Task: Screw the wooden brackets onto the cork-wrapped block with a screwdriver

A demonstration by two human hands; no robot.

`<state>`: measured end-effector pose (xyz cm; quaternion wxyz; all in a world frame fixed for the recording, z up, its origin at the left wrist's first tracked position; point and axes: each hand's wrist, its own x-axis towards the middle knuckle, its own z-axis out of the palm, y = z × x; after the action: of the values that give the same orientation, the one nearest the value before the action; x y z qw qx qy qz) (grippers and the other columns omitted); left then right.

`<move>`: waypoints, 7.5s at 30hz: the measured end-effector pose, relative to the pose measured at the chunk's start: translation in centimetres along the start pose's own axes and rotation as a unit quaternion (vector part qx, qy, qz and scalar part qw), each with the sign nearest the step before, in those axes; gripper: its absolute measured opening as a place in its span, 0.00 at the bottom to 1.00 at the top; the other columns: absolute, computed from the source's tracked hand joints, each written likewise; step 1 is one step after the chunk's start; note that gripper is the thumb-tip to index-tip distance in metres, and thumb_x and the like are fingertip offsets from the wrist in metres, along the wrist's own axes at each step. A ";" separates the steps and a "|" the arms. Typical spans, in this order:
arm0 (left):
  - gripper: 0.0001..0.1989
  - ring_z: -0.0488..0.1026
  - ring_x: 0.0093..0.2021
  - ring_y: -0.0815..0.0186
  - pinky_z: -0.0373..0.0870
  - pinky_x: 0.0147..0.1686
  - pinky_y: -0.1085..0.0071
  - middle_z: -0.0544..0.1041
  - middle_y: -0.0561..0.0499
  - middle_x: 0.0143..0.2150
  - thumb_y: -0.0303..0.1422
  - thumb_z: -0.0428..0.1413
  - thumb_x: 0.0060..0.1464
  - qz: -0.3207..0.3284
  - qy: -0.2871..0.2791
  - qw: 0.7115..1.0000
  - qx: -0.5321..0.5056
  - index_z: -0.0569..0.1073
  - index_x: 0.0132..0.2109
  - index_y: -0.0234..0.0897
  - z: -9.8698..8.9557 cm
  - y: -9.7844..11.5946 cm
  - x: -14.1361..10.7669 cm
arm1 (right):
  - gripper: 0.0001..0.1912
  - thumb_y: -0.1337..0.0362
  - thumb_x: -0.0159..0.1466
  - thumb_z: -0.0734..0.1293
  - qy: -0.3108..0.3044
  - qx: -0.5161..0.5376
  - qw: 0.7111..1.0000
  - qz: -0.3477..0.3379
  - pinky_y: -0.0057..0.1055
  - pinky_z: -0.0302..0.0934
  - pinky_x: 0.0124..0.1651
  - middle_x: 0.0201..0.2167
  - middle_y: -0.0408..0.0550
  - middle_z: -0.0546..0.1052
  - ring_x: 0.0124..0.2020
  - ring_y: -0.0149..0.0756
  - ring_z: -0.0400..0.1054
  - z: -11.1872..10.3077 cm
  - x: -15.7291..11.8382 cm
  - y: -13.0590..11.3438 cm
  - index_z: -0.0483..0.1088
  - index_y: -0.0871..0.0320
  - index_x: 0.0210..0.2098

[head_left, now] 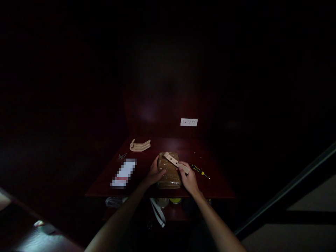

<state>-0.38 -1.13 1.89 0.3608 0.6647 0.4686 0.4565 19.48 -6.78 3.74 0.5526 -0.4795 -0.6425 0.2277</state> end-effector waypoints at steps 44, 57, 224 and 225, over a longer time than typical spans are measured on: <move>0.22 0.74 0.45 0.64 0.69 0.50 0.60 0.75 0.43 0.47 0.39 0.58 0.51 0.069 -0.150 0.983 -0.076 0.67 0.52 0.33 -5.4 6.6 2.8 | 0.18 0.52 0.61 0.63 -0.078 0.126 0.988 0.040 0.40 0.60 0.49 0.27 0.47 0.78 0.39 0.41 0.72 -2.1 3.4 -2.5 0.69 0.58 0.44; 0.20 0.74 0.41 0.68 0.71 0.46 0.66 0.73 0.47 0.45 0.38 0.58 0.51 0.037 -0.156 0.986 -0.046 0.67 0.49 0.34 -7.5 5.4 -1.4 | 0.19 0.55 0.53 0.71 -0.191 0.104 0.974 0.056 0.28 0.62 0.35 0.32 0.43 0.75 0.32 0.32 0.68 -3.5 2.0 -1.3 0.70 0.59 0.40; 0.19 0.73 0.49 0.60 0.69 0.52 0.63 0.76 0.49 0.50 0.43 0.54 0.53 0.066 -0.124 0.986 0.086 0.72 0.49 0.41 -5.9 3.5 -2.5 | 0.21 0.55 0.57 0.68 -0.227 0.034 0.972 0.041 0.36 0.61 0.51 0.53 0.50 0.70 0.47 0.38 0.68 -3.8 1.2 -0.4 0.71 0.56 0.49; 0.19 0.73 0.49 0.60 0.69 0.52 0.63 0.76 0.49 0.50 0.43 0.55 0.52 0.067 -0.123 0.986 0.087 0.72 0.49 0.41 -5.9 3.5 -2.6 | 0.21 0.55 0.57 0.68 -0.227 0.031 0.973 0.039 0.36 0.61 0.51 0.53 0.50 0.70 0.48 0.38 0.67 -3.8 1.2 -0.3 0.71 0.56 0.49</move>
<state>-5.31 -4.32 6.30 0.3255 0.7742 0.4132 0.3520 22.97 -6.80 5.68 0.3978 -0.4227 -0.7243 0.3722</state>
